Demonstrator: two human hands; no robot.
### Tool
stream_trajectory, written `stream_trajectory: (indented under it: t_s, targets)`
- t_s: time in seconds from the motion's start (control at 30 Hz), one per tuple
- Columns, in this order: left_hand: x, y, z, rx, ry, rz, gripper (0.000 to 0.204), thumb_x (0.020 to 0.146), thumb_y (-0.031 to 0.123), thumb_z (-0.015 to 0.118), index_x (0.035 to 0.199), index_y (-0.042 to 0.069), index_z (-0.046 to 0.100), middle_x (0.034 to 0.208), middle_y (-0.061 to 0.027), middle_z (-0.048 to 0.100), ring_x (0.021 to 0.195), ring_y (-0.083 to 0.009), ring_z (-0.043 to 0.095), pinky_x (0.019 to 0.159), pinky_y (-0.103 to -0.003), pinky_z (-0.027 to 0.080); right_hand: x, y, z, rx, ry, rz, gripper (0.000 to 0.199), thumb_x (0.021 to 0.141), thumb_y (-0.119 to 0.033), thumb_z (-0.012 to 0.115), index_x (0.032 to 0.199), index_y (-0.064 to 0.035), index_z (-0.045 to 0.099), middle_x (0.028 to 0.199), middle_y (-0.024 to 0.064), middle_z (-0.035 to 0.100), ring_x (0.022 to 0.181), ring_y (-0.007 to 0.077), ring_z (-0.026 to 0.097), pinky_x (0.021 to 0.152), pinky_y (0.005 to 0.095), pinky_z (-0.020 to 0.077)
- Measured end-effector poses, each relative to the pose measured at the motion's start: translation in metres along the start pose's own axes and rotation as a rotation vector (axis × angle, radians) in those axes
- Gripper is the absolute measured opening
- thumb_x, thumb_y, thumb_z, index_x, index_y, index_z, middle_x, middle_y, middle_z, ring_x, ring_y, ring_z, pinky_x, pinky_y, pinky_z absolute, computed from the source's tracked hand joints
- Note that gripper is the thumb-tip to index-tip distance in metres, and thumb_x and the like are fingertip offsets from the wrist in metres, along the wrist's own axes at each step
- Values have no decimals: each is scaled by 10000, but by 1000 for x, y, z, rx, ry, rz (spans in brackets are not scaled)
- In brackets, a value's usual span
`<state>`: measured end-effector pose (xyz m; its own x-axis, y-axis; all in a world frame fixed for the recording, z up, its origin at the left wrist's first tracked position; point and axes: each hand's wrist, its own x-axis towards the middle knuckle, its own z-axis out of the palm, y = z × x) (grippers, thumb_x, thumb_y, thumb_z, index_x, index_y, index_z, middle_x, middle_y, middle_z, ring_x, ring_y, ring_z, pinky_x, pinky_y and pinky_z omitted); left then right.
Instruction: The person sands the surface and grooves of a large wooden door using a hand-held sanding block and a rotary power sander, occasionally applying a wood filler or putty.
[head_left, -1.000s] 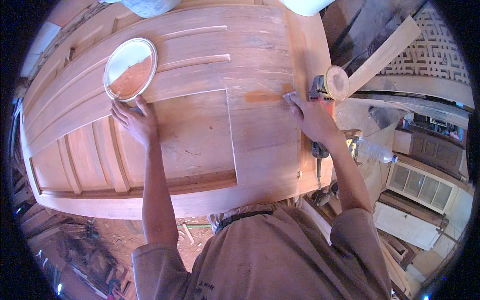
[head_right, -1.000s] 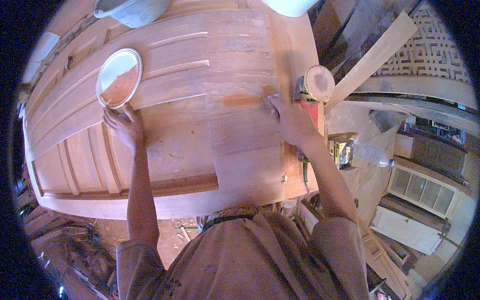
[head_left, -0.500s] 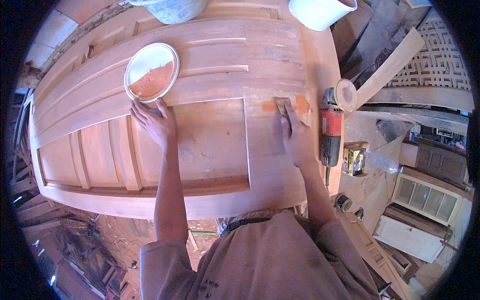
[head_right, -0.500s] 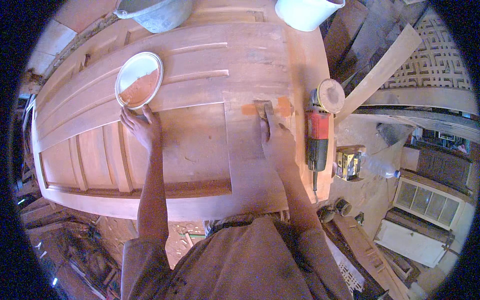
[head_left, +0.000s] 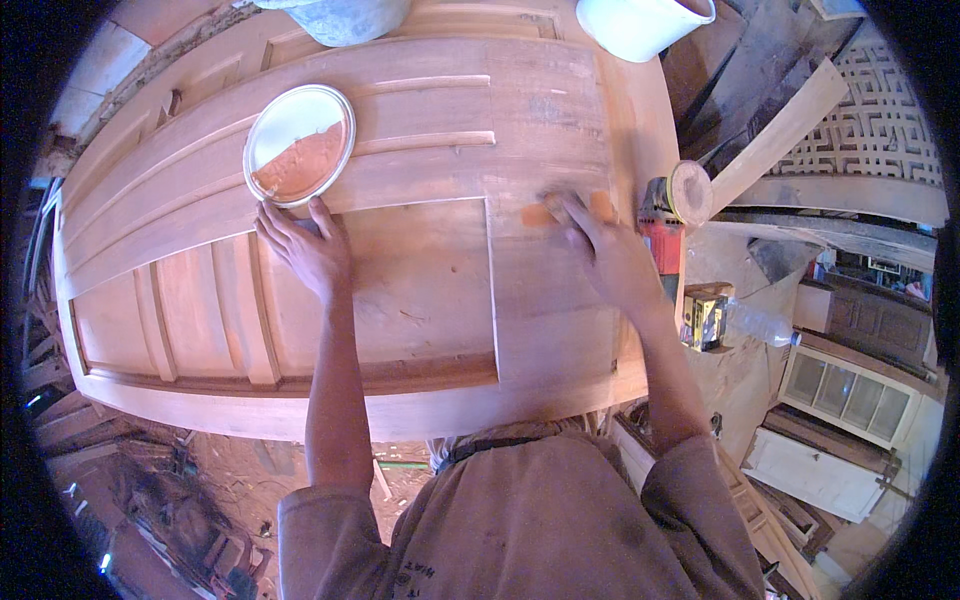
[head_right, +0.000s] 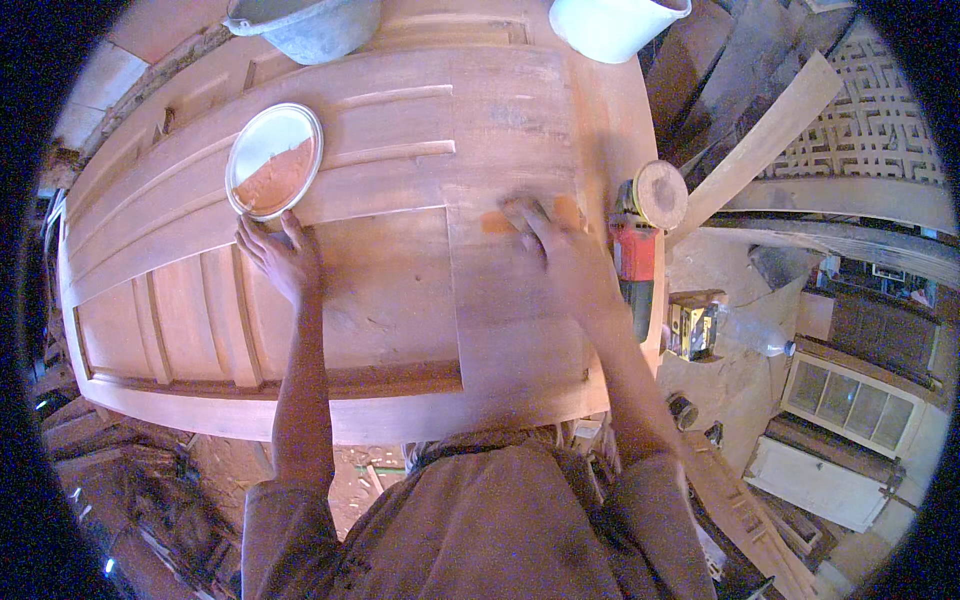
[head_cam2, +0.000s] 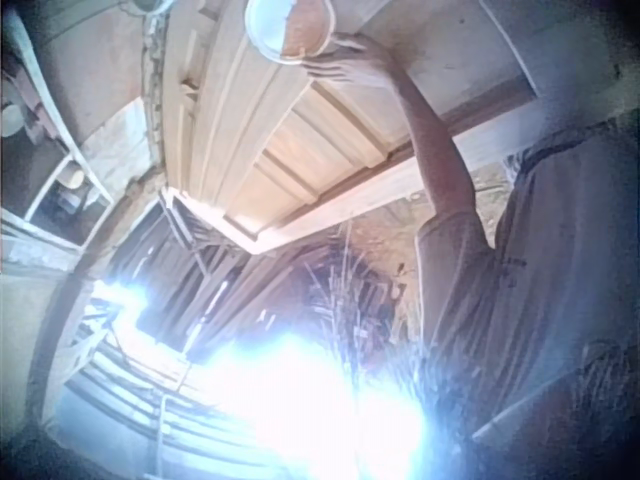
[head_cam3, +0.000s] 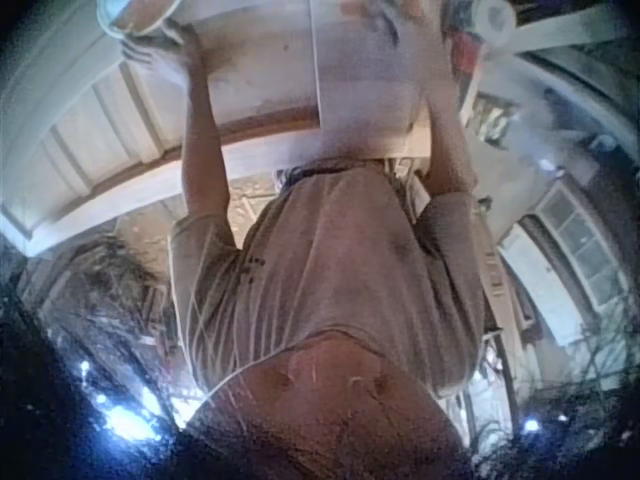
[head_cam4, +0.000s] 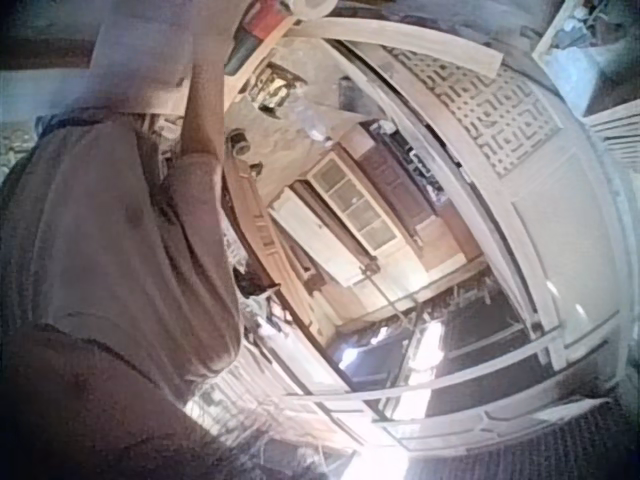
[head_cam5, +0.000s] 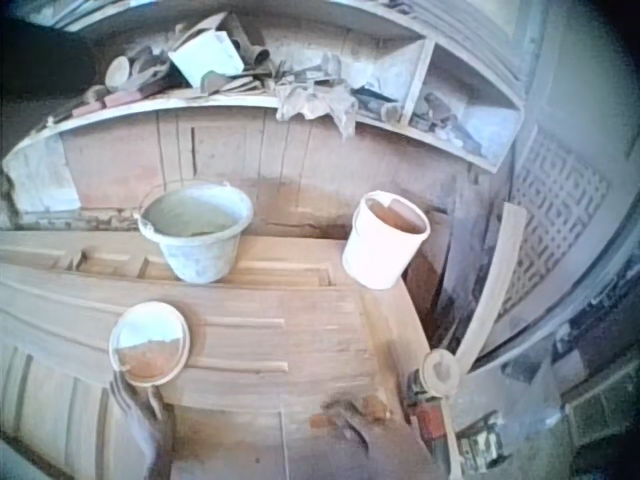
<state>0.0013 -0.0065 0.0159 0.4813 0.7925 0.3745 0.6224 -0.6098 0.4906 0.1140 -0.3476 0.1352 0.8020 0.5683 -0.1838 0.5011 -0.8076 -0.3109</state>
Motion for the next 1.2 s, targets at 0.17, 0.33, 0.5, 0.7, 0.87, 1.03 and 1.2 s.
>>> stream_trajectory:
  t_s: [0.17,0.33,0.5,0.7,0.87,1.03,1.2]
  targets:
    - [5,-5,3,5,12,35,742,984,491,478,1472,-29,272,1499,-299,300,1414,-476,243,1149,-571,250,29,5,-9,-190,-121,-64,390,956,-245,572,1337,-163,568,932,263,652,840,398,650,739,494,514]
    - [1,-3,2,-10,5,15,754,978,499,486,1475,-25,271,1502,-292,300,1418,-475,238,1151,-568,249,3,34,-35,-80,-321,-64,378,967,-256,570,1322,-126,563,979,192,681,893,391,653,796,470,520]
    - [-1,-5,0,17,-12,-5,759,980,507,466,1478,-29,265,1505,-291,298,1415,-480,243,1151,-572,252,-38,33,-15,674,-6,99,433,1017,-383,474,1332,-93,536,834,97,635,670,259,643,603,404,520]
    - [4,-10,0,46,4,0,767,976,493,482,1478,-40,256,1499,-288,316,1423,-463,247,1163,-556,244,-69,12,22,2033,-61,691,449,1028,-497,415,923,-71,505,628,-18,419,357,71,351,302,212,297]
    - [5,-9,-9,-130,-92,50,753,964,365,570,1484,-53,222,1489,-297,323,1423,-445,261,1162,-525,249,-89,4,35,2019,53,699,487,1016,-534,413,826,-88,459,595,-24,382,347,76,313,291,217,267]
    - [2,-60,-51,-331,-148,169,769,946,256,633,1495,-62,198,1486,-322,318,1412,-407,303,1150,-490,263,-105,27,43,1999,17,669,497,1015,-543,396,817,-97,492,598,-13,399,363,83,314,313,238,288]
    - [12,-135,-88,-192,-136,-157,769,963,319,594,1517,-26,187,1473,-302,359,1398,-422,321,1134,-507,276,-78,16,23,1856,3,640,486,1011,-553,400,879,-106,534,619,-5,459,389,89,351,355,237,311]
